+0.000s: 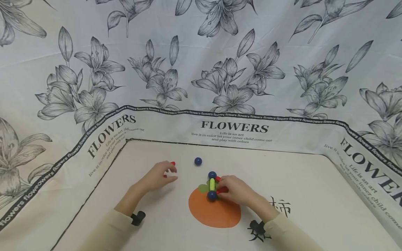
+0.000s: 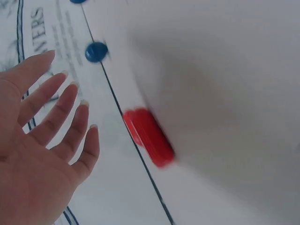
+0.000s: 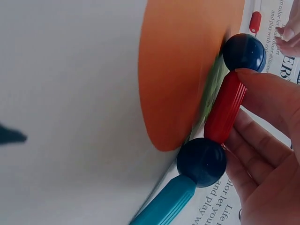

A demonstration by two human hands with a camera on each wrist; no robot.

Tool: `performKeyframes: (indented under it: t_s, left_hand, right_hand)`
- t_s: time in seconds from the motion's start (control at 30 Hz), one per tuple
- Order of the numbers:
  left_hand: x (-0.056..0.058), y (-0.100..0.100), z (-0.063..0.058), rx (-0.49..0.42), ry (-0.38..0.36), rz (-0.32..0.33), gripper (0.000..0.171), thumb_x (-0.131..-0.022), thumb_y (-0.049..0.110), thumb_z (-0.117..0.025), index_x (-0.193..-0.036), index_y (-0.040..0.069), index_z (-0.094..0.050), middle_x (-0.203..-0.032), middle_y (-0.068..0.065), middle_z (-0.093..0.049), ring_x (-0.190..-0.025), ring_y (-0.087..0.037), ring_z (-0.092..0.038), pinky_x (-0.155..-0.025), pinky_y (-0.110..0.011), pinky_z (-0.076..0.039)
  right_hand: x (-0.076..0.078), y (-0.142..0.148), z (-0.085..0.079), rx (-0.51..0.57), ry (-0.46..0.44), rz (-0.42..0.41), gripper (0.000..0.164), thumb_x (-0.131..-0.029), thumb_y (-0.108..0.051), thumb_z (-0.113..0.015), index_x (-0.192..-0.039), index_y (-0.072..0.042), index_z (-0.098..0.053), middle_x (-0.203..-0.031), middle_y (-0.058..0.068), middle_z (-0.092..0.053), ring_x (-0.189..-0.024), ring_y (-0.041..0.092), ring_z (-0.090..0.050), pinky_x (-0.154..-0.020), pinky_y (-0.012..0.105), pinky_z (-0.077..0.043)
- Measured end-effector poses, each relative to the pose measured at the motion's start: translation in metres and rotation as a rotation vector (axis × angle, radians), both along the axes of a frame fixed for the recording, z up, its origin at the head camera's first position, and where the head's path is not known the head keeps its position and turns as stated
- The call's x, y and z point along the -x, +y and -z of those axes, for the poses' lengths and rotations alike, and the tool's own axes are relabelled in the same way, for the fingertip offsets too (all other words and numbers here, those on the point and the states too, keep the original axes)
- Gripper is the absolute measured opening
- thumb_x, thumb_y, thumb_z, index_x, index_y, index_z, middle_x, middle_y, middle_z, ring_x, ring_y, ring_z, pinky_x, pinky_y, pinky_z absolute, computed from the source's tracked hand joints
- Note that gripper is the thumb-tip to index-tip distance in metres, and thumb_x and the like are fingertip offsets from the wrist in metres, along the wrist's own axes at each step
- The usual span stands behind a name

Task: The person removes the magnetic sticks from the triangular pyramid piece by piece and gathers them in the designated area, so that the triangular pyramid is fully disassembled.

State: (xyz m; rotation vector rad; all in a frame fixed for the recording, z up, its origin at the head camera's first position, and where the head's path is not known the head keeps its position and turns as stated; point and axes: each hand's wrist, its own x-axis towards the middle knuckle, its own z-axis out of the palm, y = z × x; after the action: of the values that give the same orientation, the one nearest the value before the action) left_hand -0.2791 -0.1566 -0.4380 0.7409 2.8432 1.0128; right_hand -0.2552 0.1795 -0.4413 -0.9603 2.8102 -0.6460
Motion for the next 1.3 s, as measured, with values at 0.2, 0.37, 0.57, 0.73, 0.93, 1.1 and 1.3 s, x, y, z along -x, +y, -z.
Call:
performKeyframes:
  t_s: [0.2, 0.37, 0.57, 0.73, 0.93, 1.1, 1.3]
  left_hand:
    - [-0.002, 0.046, 0.003, 0.066, -0.122, 0.088, 0.028, -0.094, 0.025, -0.077, -0.117, 0.011, -0.070, -0.105, 0.005, -0.065, -0.100, -0.016, -0.058, -0.083, -0.031, -0.053]
    - [-0.004, 0.079, 0.013, 0.098, -0.214, 0.182, 0.029, -0.095, 0.028, -0.075, -0.118, 0.011, -0.072, -0.096, 0.007, -0.067, -0.089, -0.012, -0.060, -0.077, -0.025, -0.053]
    - [-0.007, 0.106, 0.026, 0.103, -0.236, 0.212, 0.023, -0.095, 0.035, -0.074, -0.108, 0.015, -0.074, -0.076, 0.006, -0.060, -0.074, -0.008, -0.056, -0.067, -0.022, -0.047]
    - [-0.007, 0.116, 0.029, 0.111, -0.218, 0.170, 0.022, -0.095, 0.033, -0.075, -0.106, 0.014, -0.073, -0.073, 0.006, -0.058, -0.069, -0.008, -0.054, -0.063, -0.021, -0.045]
    - [-0.008, 0.121, 0.026, 0.101, -0.252, 0.134, 0.025, -0.094, 0.034, -0.075, -0.108, 0.012, -0.072, -0.073, 0.003, -0.058, -0.066, -0.010, -0.055, -0.060, -0.022, -0.045]
    - [-0.010, 0.122, 0.024, 0.100, -0.255, 0.127, 0.026, -0.095, 0.034, -0.075, -0.108, 0.013, -0.071, -0.073, 0.003, -0.057, -0.068, -0.010, -0.054, -0.061, -0.022, -0.045]
    - [-0.013, 0.119, 0.024, 0.105, -0.258, 0.142, 0.024, -0.095, 0.034, -0.074, -0.108, 0.014, -0.068, -0.073, 0.003, -0.056, -0.067, -0.010, -0.054, -0.060, -0.022, -0.044]
  right_hand:
    - [-0.001, -0.003, 0.002, -0.012, 0.034, 0.014, 0.009, -0.087, -0.015, -0.082, -0.095, -0.014, -0.078, -0.087, -0.006, -0.064, -0.082, 0.013, -0.055, -0.077, 0.030, -0.051]
    - [-0.001, -0.008, 0.003, -0.016, 0.064, 0.022, 0.009, -0.087, -0.016, -0.082, -0.095, -0.014, -0.078, -0.088, -0.004, -0.065, -0.082, 0.014, -0.056, -0.078, 0.032, -0.051]
    - [-0.001, -0.011, 0.006, -0.017, 0.074, 0.028, 0.011, -0.088, -0.015, -0.082, -0.098, -0.014, -0.079, -0.091, -0.002, -0.068, -0.083, 0.017, -0.059, -0.078, 0.031, -0.053]
    - [0.000, -0.011, 0.006, -0.023, 0.082, 0.005, 0.015, -0.088, -0.014, -0.081, -0.102, -0.013, -0.079, -0.095, -0.001, -0.070, -0.087, 0.017, -0.062, -0.083, 0.034, -0.055]
    - [0.000, -0.008, 0.002, -0.051, 0.105, -0.023, 0.015, -0.085, -0.009, -0.083, -0.100, -0.012, -0.079, -0.092, -0.002, -0.067, -0.083, 0.013, -0.057, -0.081, 0.031, -0.054]
    - [0.000, -0.006, 0.002, -0.062, 0.092, -0.022, 0.017, -0.084, -0.007, -0.083, -0.100, -0.012, -0.080, -0.092, -0.004, -0.067, -0.084, 0.013, -0.057, -0.083, 0.031, -0.055]
    - [0.001, -0.005, 0.005, -0.062, 0.092, -0.039, 0.017, -0.083, -0.006, -0.084, -0.098, -0.012, -0.081, -0.090, -0.006, -0.067, -0.084, 0.014, -0.059, -0.083, 0.031, -0.055]
